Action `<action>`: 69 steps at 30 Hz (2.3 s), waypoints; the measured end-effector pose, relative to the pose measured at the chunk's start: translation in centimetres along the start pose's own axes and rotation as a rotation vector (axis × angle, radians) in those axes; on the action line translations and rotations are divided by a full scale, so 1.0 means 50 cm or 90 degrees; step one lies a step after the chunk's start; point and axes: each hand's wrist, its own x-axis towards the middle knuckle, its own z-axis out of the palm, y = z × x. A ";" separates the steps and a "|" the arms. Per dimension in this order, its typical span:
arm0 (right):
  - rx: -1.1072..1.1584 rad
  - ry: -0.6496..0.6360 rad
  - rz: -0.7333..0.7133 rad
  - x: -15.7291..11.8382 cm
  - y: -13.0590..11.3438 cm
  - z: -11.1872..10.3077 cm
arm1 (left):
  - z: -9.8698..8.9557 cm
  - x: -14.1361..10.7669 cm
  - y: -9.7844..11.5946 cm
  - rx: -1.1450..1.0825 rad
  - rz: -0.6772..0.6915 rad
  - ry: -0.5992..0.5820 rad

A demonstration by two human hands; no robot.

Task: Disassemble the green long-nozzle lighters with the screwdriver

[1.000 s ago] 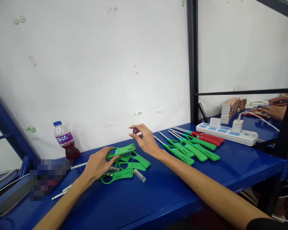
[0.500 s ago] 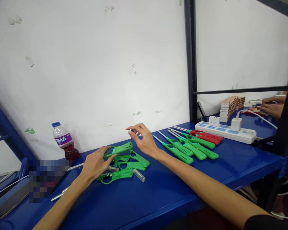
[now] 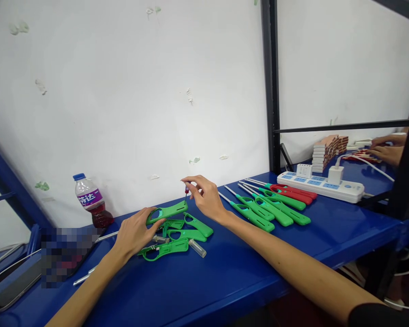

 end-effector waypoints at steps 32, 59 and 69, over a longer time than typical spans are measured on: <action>-0.038 0.062 -0.094 -0.012 -0.010 0.006 | 0.000 -0.003 0.010 -0.018 0.011 -0.004; -0.043 0.019 -0.111 -0.015 -0.015 0.010 | 0.002 -0.005 0.010 -0.020 0.019 -0.010; -0.055 0.038 -0.118 -0.011 -0.019 0.006 | 0.000 -0.004 0.013 -0.024 0.020 -0.009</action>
